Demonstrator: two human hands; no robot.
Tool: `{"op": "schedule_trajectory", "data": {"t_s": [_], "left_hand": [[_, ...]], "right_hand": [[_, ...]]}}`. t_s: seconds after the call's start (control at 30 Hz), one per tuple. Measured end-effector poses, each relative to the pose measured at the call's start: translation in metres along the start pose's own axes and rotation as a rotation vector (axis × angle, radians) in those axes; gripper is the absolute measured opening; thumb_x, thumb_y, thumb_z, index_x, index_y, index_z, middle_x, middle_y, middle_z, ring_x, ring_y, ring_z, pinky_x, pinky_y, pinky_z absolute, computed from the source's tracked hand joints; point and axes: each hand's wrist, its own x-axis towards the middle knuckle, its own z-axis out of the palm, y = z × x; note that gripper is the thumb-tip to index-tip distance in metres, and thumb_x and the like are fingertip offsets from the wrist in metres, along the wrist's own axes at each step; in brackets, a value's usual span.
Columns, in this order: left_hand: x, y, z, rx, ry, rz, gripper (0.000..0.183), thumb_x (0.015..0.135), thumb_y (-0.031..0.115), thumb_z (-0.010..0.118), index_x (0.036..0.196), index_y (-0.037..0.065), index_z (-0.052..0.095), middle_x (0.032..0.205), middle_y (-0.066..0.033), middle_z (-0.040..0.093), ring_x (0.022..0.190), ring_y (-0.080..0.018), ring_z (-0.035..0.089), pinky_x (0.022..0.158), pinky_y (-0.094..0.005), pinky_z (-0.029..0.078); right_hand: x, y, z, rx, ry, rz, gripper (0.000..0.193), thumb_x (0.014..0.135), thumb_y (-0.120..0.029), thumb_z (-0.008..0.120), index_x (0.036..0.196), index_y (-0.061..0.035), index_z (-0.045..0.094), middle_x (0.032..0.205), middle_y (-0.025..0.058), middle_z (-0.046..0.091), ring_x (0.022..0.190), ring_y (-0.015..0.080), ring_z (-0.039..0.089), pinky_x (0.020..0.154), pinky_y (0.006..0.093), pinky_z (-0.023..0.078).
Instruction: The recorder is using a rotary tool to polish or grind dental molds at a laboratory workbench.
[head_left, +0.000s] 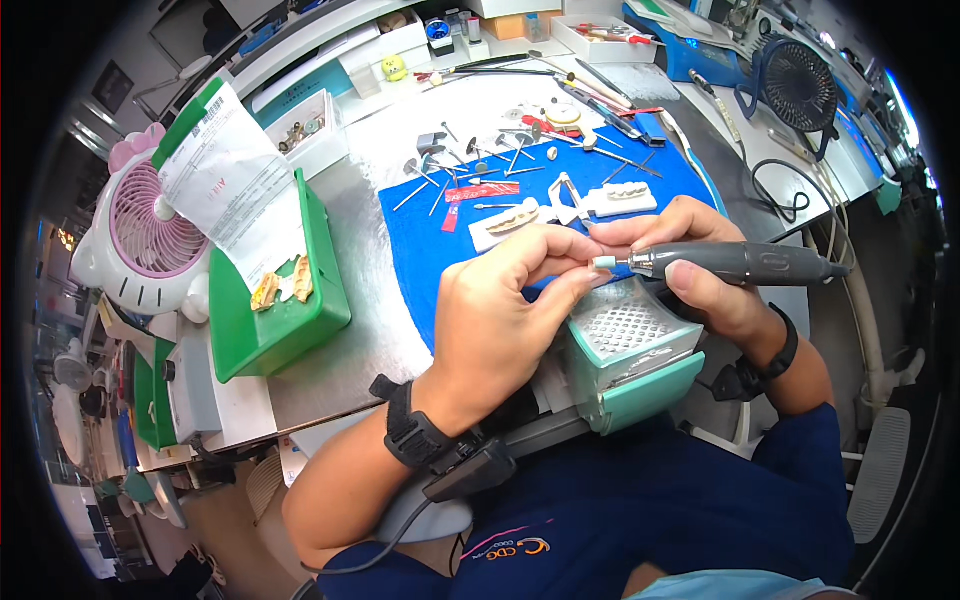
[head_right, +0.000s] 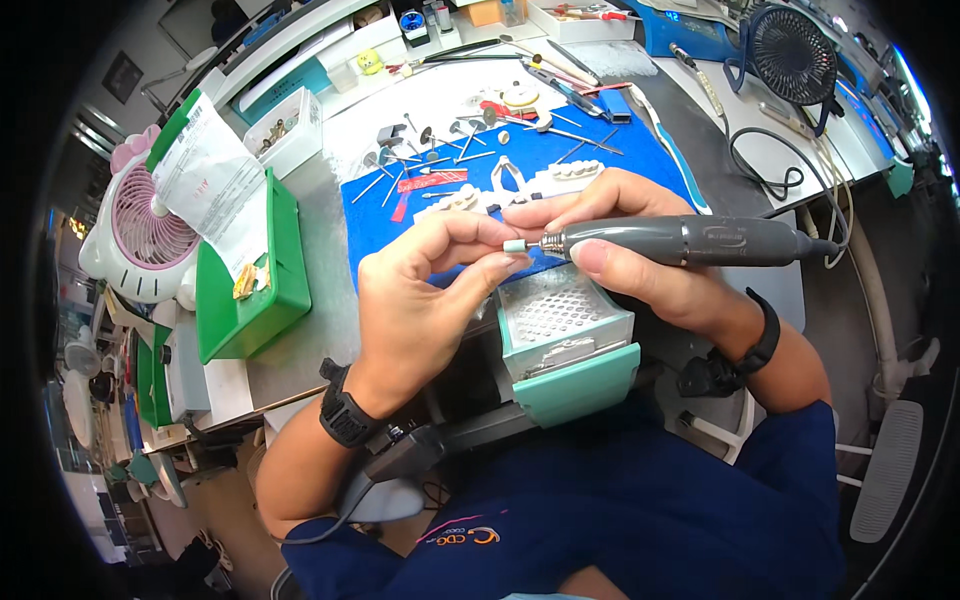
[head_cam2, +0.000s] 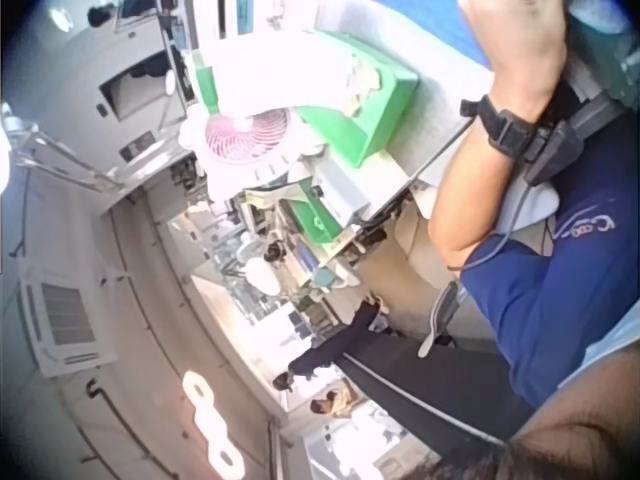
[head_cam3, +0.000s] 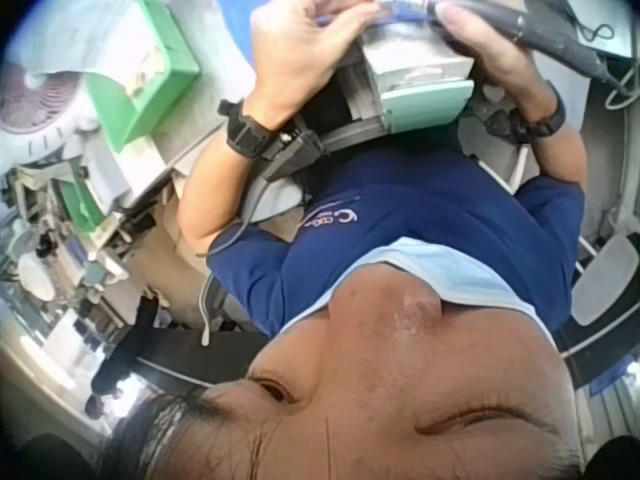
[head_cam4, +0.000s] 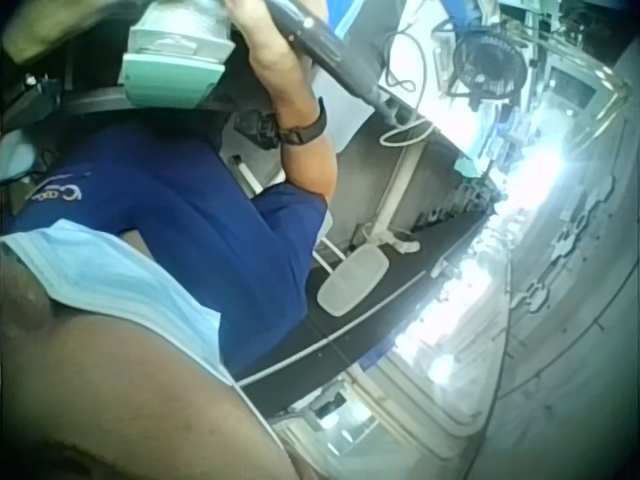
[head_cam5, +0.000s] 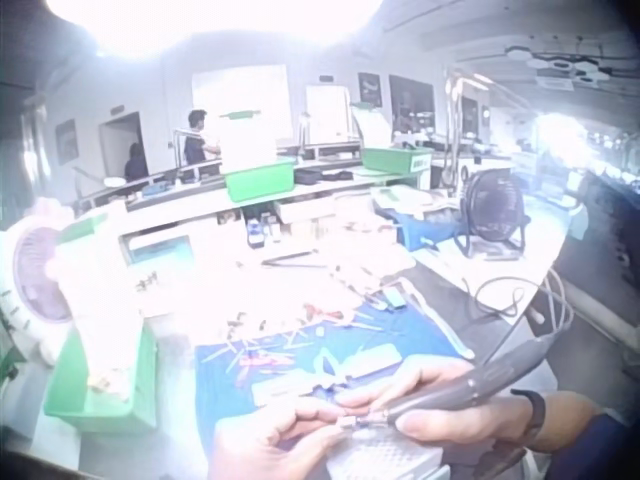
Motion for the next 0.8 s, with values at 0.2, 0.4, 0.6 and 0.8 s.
{"op": "schedule_trajectory", "data": {"t_s": [0.2,0.4,0.6,0.8], "left_hand": [[-0.0007,-0.0018,0.0005,0.015,0.012,0.047,0.014,0.088,-0.003,0.069,0.101,-0.005,0.067,0.095,-0.0092,0.074,0.09,-0.0123,0.072,0.077,-0.0223,0.055],[-0.0009,0.0016,0.0009,-0.06,-0.01,-0.023,0.014,0.088,-0.002,0.069,0.102,-0.005,0.066,0.096,-0.0093,0.075,0.089,-0.0113,0.071,0.079,-0.0221,0.054],[-0.0016,0.0034,0.0006,-0.138,-0.029,-0.093,0.014,0.089,0.0,0.068,0.103,-0.003,0.065,0.1,-0.0101,0.074,0.092,-0.0113,0.07,0.082,-0.0233,0.053],[0.003,-0.0004,0.001,-0.362,-0.095,-0.242,0.02,0.094,0.003,0.066,0.111,-0.002,0.057,0.109,-0.015,0.071,0.103,-0.0154,0.068,0.091,-0.027,0.052]], "right_hand": [[0.0,0.0002,-0.0015,0.001,0.007,0.006,0.024,0.092,-0.018,0.062,0.106,0.0012,0.057,0.13,0.03,0.058,0.123,0.0302,0.057,0.108,0.0451,0.042],[-0.0007,-0.0013,-0.0014,0.002,0.013,0.01,0.023,0.092,-0.018,0.062,0.105,0.0009,0.058,0.128,0.0301,0.059,0.123,0.031,0.057,0.106,0.0454,0.043],[-0.0006,-0.0034,0.0009,-0.004,0.005,-0.002,0.022,0.093,-0.016,0.061,0.106,0.0005,0.059,0.128,0.0284,0.06,0.123,0.0295,0.057,0.106,0.0448,0.044],[0.0014,-0.003,-0.0022,-0.063,0.011,-0.091,0.022,0.094,-0.016,0.061,0.109,0.0005,0.059,0.128,0.025,0.061,0.123,0.0278,0.057,0.108,0.0446,0.042]]}}
